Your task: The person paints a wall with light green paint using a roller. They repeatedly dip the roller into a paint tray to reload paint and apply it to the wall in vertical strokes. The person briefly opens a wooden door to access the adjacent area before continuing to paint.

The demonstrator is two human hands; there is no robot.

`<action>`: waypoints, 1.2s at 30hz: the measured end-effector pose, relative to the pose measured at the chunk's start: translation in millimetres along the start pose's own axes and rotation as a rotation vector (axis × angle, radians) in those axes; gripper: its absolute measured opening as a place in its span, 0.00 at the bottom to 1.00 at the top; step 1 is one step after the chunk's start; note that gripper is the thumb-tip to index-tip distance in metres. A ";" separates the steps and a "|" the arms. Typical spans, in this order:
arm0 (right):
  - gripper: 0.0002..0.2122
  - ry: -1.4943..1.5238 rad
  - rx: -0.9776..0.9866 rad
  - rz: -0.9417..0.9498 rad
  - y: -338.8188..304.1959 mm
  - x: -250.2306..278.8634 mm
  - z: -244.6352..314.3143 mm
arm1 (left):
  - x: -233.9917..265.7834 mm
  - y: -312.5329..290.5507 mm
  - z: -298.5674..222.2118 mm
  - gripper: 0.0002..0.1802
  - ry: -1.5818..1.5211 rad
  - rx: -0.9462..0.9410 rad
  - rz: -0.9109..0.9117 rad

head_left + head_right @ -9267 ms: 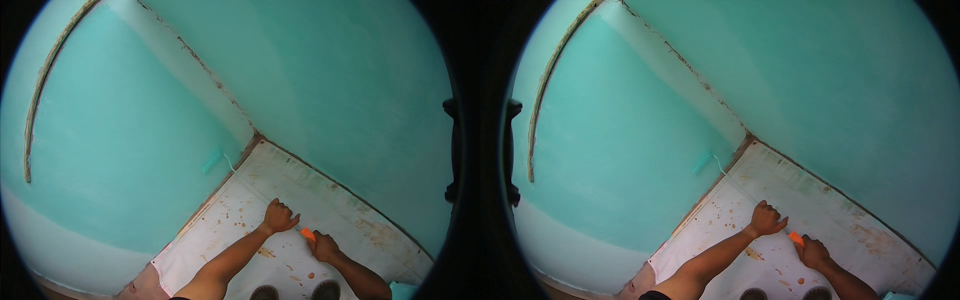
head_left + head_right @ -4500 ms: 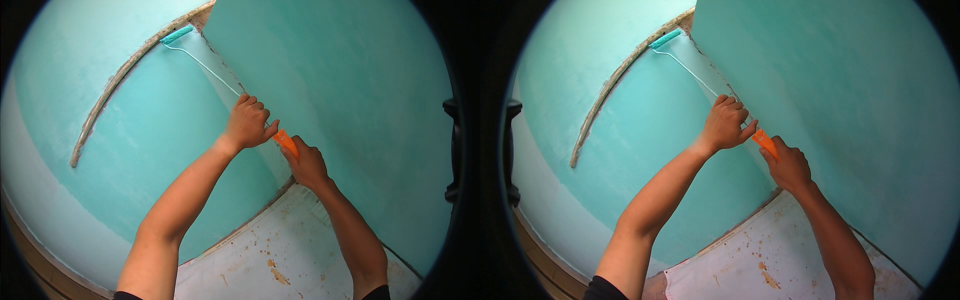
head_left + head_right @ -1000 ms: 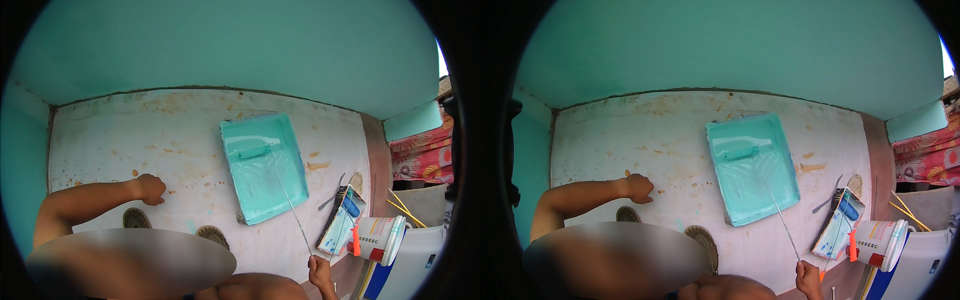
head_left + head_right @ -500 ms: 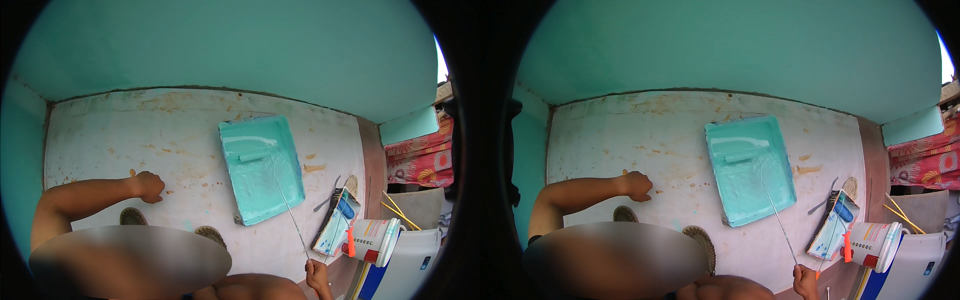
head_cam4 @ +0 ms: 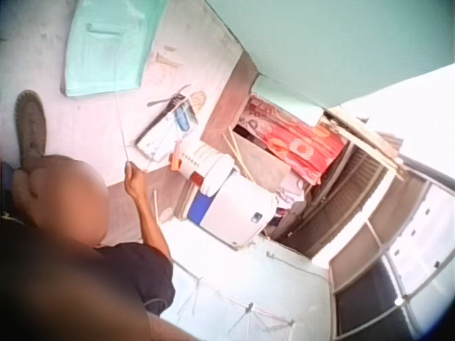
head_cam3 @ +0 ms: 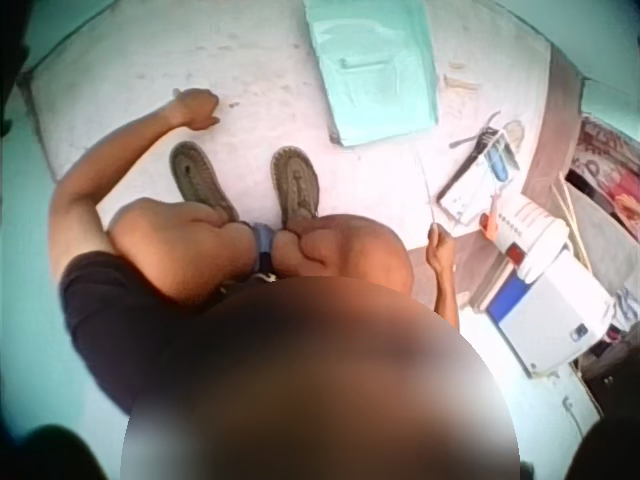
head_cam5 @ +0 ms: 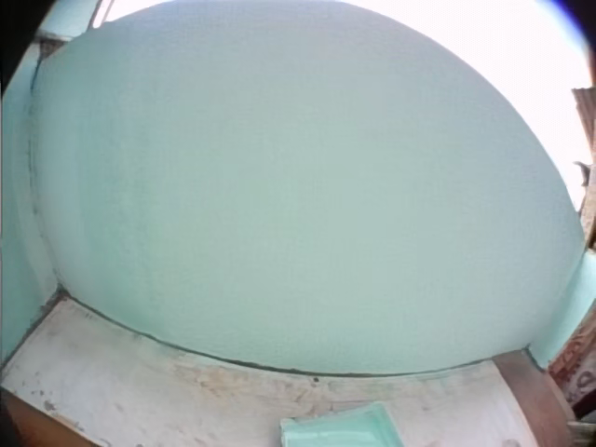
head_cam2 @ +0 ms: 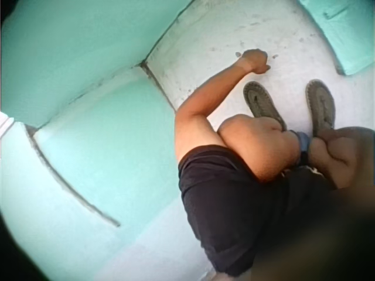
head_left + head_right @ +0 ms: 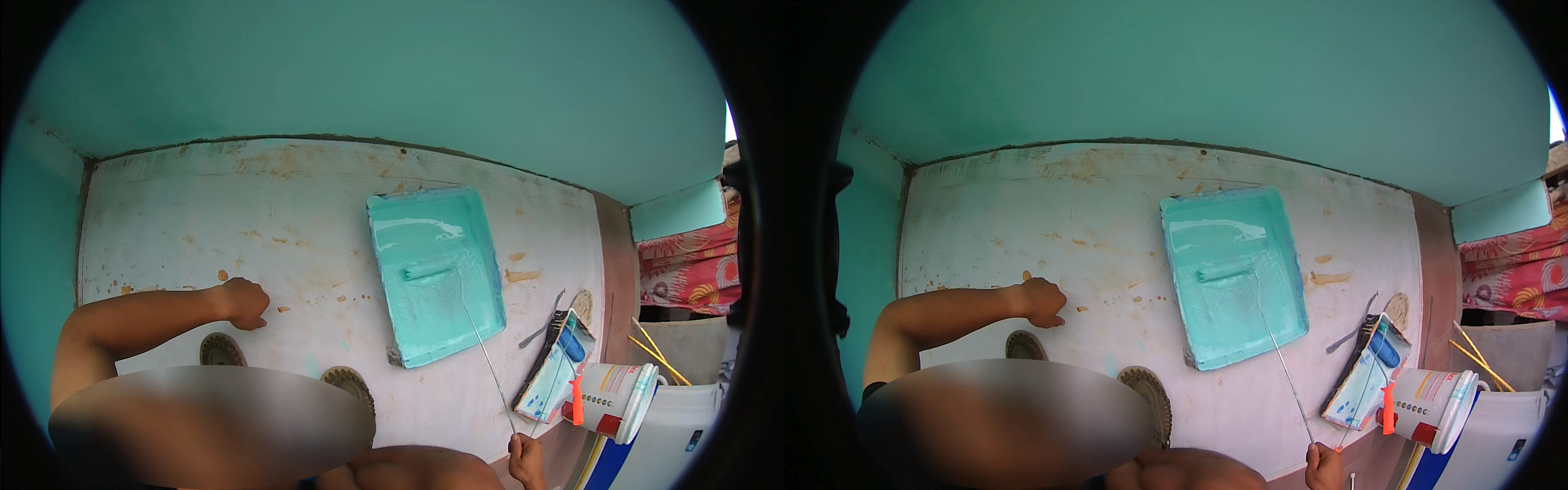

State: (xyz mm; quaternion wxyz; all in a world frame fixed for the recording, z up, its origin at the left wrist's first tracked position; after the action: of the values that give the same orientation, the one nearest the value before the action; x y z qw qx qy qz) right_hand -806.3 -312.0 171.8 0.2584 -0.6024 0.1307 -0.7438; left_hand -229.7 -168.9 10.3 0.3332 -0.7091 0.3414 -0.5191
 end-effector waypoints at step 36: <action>0.18 0.003 0.015 -0.053 -47.7 -12.3 -21.7 | -5.0 5.9 -2.9 0.23 -0.011 -0.051 0.031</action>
State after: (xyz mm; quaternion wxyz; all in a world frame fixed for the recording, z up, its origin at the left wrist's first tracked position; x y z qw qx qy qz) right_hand -836.3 -268.1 180.6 0.2430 -0.6028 0.1096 -0.7520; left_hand -234.5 -168.3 3.6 0.3249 -0.7148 0.3637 -0.5011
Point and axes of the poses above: each hand's wrist, its own y-axis towards the middle knuckle, its own x-axis out of the back of the hand, z = x × y, the point moved 2 cm from there along y, towards the middle knuckle, and after that the axes turned 1 degree about -x, right-handed, at the moved point
